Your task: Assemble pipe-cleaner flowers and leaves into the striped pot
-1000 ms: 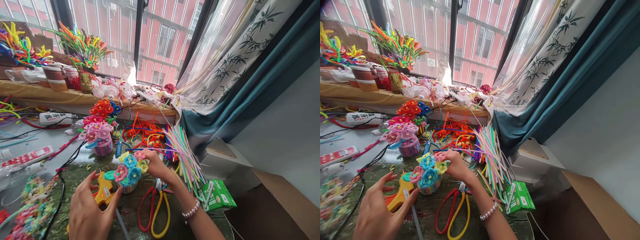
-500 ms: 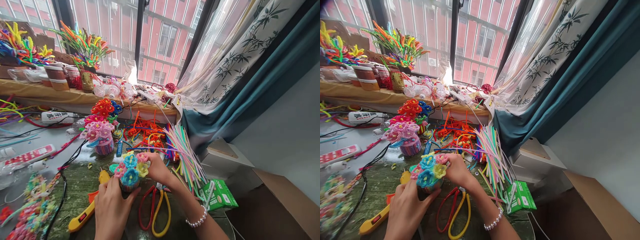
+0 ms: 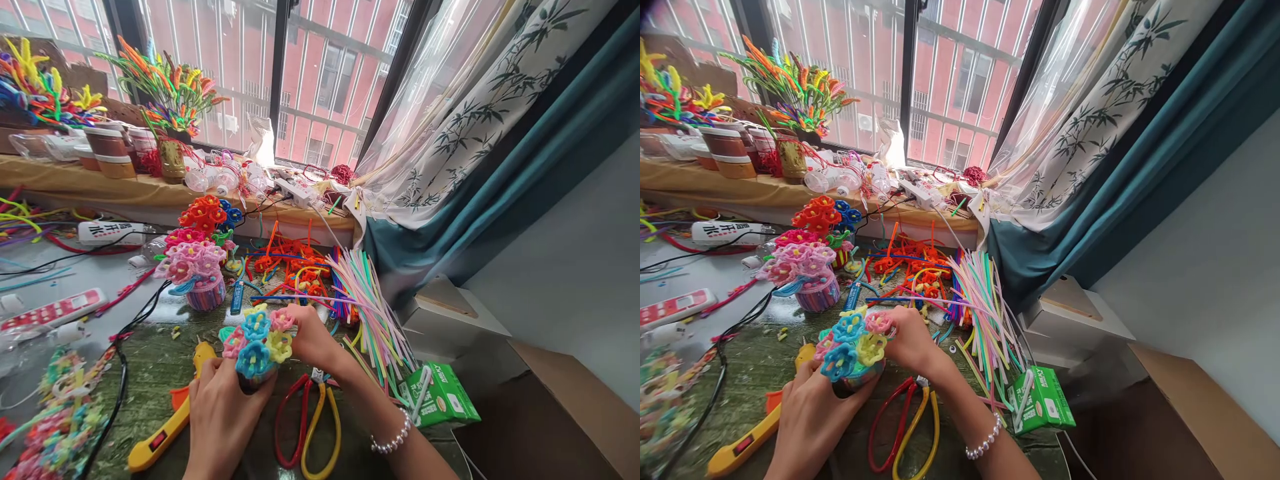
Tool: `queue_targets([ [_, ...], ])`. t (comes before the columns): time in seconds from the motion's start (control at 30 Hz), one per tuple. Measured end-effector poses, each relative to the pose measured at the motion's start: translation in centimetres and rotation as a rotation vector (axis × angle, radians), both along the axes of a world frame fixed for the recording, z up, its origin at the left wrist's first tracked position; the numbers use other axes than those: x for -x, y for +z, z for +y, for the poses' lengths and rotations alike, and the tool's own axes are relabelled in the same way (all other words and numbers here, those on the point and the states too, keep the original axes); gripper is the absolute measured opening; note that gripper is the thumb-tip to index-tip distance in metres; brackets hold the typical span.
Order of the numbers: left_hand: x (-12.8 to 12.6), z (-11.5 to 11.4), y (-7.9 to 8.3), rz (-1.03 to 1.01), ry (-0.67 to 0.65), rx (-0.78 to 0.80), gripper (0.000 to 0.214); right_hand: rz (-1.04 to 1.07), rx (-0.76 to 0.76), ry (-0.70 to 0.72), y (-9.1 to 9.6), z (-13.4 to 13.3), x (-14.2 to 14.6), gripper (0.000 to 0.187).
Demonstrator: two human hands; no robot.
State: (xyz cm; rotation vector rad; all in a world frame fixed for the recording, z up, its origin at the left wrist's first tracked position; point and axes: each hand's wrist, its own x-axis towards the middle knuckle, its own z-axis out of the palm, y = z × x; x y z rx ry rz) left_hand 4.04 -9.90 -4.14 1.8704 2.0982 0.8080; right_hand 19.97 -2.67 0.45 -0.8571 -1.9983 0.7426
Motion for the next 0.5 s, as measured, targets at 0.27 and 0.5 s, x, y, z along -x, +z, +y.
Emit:
queue_targets([
  [0.27, 0.1, 0.3, -0.4, -0.063, -0.021, -0.047, 0.047, -0.082, -0.051, -0.069, -0.3, 0.1, 0.5, 0.017],
  [0.5, 1.0, 0.2, 0.7, -0.143, -0.083, -0.165, 0.053, 0.161, 0.361, -0.026, -0.1, -1.7, -2.0, 0.059],
])
